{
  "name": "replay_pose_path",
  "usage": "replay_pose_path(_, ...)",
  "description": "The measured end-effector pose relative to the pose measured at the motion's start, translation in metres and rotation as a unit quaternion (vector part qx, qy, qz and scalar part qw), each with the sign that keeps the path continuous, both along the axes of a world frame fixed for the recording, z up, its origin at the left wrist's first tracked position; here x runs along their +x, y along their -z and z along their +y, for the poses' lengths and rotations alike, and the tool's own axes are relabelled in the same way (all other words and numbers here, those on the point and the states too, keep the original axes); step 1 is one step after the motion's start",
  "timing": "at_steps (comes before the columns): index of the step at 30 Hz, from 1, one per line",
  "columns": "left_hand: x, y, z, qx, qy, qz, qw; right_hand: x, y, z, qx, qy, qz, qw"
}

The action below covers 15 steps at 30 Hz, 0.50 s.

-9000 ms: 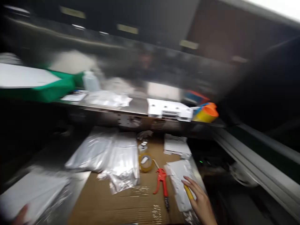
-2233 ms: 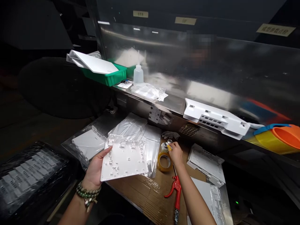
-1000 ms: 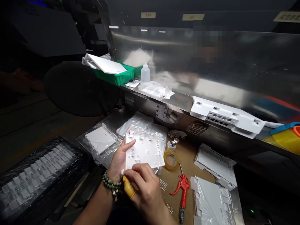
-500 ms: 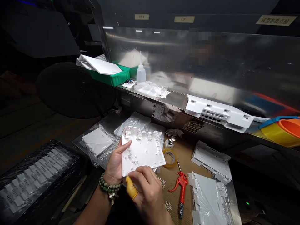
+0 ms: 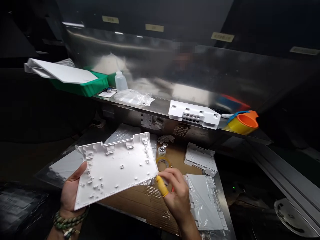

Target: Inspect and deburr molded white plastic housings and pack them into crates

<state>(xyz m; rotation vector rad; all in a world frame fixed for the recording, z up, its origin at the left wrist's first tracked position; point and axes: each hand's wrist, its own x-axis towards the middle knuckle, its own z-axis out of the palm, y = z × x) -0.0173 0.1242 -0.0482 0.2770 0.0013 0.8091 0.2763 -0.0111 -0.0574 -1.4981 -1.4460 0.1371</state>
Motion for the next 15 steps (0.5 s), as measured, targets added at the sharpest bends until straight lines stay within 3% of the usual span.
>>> replay_pose_path(6,0.004,0.005,-0.004,0.007,0.022,-0.031,0.999,-0.008,0.003,-0.003,-0.011,0.000,-0.026,1.000)
replay_pose_path(9,0.006,0.003,-0.006,0.003,0.012,-0.028,1.000,0.000,0.011,-0.003,-0.029,-0.028,-0.062,0.997)
replay_pose_path(11,0.004,0.005,-0.008,0.004,0.023,-0.031,0.999,0.009,0.013,0.002,-0.034,-0.011,-0.073,0.997)
replay_pose_path(15,-0.004,0.012,-0.014,0.021,0.020,-0.043,0.999,0.019,-0.006,0.019,0.002,0.034,-0.006,0.999)
